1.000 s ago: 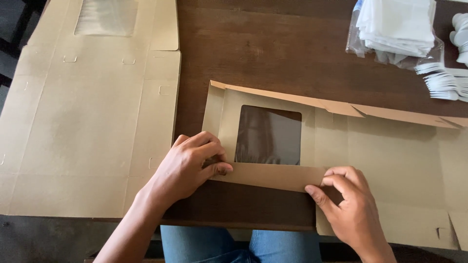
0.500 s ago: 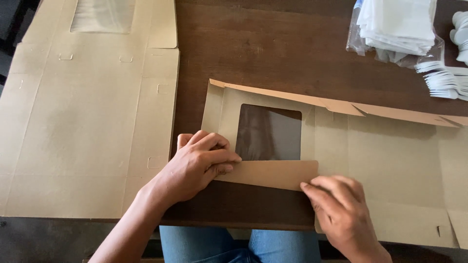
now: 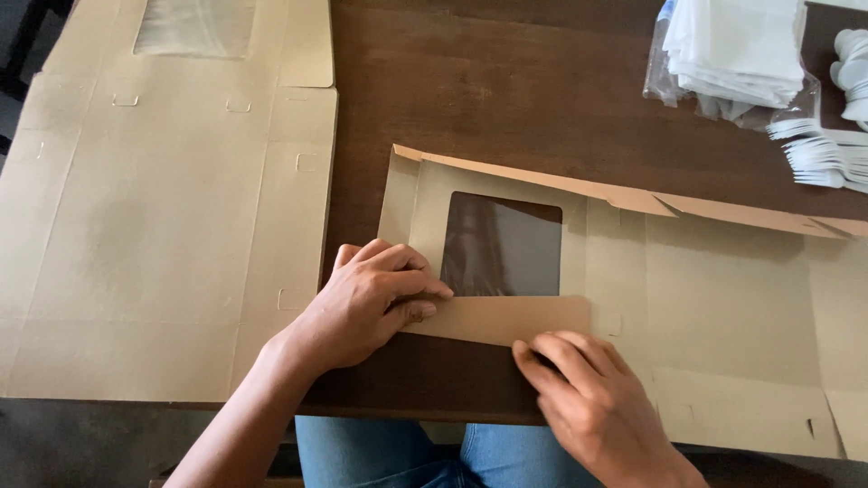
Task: The person folds and assembles a flat cardboard box with a clear window on the lid. They fold side flaps, tuck tabs into slots, and press edges to form the box structure. The process is repeated for multiple boxes on a wooden table.
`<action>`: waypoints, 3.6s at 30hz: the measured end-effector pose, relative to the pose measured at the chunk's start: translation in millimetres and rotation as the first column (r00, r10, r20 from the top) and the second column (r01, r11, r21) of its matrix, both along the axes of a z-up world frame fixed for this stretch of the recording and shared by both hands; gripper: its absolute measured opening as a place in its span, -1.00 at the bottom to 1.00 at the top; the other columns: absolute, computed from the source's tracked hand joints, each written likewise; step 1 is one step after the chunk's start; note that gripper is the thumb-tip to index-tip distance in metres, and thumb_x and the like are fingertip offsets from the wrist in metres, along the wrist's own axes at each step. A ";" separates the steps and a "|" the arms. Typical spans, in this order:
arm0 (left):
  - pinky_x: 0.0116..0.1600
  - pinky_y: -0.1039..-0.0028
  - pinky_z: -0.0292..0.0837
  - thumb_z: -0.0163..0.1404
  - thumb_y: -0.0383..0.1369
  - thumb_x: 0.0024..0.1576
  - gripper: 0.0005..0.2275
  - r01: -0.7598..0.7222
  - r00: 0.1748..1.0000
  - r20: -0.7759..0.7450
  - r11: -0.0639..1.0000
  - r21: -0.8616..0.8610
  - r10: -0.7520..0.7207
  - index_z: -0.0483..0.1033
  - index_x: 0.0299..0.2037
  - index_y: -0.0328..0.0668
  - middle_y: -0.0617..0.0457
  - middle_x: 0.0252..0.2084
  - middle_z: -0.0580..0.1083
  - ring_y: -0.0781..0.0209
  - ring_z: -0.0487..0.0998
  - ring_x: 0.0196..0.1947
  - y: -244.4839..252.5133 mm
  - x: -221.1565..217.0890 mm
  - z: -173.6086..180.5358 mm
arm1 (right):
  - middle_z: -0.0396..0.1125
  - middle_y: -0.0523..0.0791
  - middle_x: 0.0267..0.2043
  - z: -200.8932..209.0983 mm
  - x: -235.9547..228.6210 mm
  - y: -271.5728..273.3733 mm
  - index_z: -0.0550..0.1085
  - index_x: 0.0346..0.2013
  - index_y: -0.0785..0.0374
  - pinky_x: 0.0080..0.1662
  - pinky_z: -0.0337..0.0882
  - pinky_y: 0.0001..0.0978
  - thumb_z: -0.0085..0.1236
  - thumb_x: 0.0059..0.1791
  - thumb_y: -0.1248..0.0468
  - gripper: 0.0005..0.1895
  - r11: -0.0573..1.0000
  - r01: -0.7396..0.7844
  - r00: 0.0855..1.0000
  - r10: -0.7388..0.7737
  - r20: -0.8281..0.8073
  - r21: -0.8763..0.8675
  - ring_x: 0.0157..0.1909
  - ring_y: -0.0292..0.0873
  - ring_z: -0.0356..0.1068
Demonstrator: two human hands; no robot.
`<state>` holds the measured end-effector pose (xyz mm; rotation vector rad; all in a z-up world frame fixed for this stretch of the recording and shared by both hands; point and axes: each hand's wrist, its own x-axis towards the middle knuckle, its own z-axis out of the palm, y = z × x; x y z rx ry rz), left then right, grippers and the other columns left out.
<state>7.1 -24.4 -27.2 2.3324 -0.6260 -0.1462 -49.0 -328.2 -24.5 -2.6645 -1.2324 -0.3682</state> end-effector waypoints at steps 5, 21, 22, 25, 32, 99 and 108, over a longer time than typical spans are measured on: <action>0.03 0.31 0.05 0.04 -0.21 0.19 -0.83 -0.009 1.000 -0.019 1.000 0.016 0.009 0.69 -0.11 0.35 0.36 -0.14 0.48 0.28 0.40 -0.08 -0.3 1.2 -0.7 | 0.32 -0.08 0.05 4.5 6.6 21.0 0.50 0.07 0.25 0.07 0.38 -0.17 0.03 -0.09 0.54 -0.56 0.998 -0.018 0.995 0.023 -0.097 0.053 0.06 -0.03 0.34; 0.02 0.31 0.13 0.00 -0.20 0.21 -0.85 -0.016 1.000 0.026 1.000 -0.007 0.016 0.67 -0.16 0.33 0.36 -0.13 0.52 0.26 0.45 -0.09 -0.8 1.6 -3.7 | 0.27 0.01 -0.03 10.4 17.7 96.8 0.51 0.07 0.27 0.03 0.36 -0.11 0.01 0.04 0.41 -0.69 0.987 -0.097 0.987 0.112 -0.115 0.128 -0.05 0.05 0.30; 0.00 0.29 0.12 -0.04 -0.23 0.21 -0.82 -0.016 0.999 0.031 1.000 -0.012 0.016 0.67 -0.16 0.34 0.35 -0.13 0.52 0.26 0.45 -0.07 -0.6 1.7 -3.6 | 0.27 0.00 -0.05 9.2 17.4 100.3 0.52 0.04 0.24 0.00 0.34 -0.13 0.01 0.04 0.40 -0.71 0.988 -0.091 0.990 0.103 -0.095 0.125 -0.06 0.05 0.29; -0.01 0.29 0.11 -0.09 -0.30 0.19 -0.76 -0.022 0.999 0.027 1.000 -0.020 0.023 0.68 -0.16 0.36 0.36 -0.14 0.53 0.27 0.45 -0.06 -0.7 1.1 -3.2 | 0.26 0.00 -0.05 5.9 15.7 107.0 0.54 0.02 0.21 0.01 0.34 -0.14 0.01 0.04 0.39 -0.73 0.988 -0.076 0.992 0.088 -0.086 0.134 -0.04 0.05 0.29; 0.02 0.32 0.13 -0.05 -0.26 0.23 -0.82 -0.022 0.999 0.034 0.999 -0.033 0.023 0.66 -0.16 0.33 0.36 -0.14 0.53 0.28 0.45 -0.08 -0.4 0.3 -0.2 | 0.30 -0.01 0.01 7.0 14.1 102.0 0.53 0.06 0.21 0.08 0.36 -0.12 0.06 0.04 0.40 -0.69 0.988 -0.055 0.994 0.067 -0.083 0.144 0.03 0.06 0.31; 0.35 -0.19 0.12 0.04 -0.35 -0.12 -0.40 -0.096 0.906 0.424 0.982 0.165 0.017 0.41 0.25 -0.08 -0.14 0.39 0.30 -0.28 0.22 0.42 -152.1 -79.9 -4.0 | 0.24 0.01 0.32 -9.2 35.0 -71.9 0.49 0.20 0.20 0.17 0.39 -0.17 -0.20 0.01 0.39 -0.50 0.952 0.111 0.910 0.017 -0.414 0.284 0.14 -0.03 0.33; 0.32 -0.13 0.19 0.02 -0.32 -0.19 -0.40 -0.124 0.856 0.517 0.970 0.211 -0.003 0.49 0.18 -0.15 -0.07 0.32 0.39 -0.12 0.34 0.35 -133.9 -81.6 -5.0 | 0.26 0.02 0.31 -11.4 34.4 -71.7 0.51 0.17 0.20 0.14 0.41 -0.19 -0.19 0.04 0.37 -0.54 0.951 0.100 0.926 0.019 -0.378 0.292 0.12 -0.03 0.35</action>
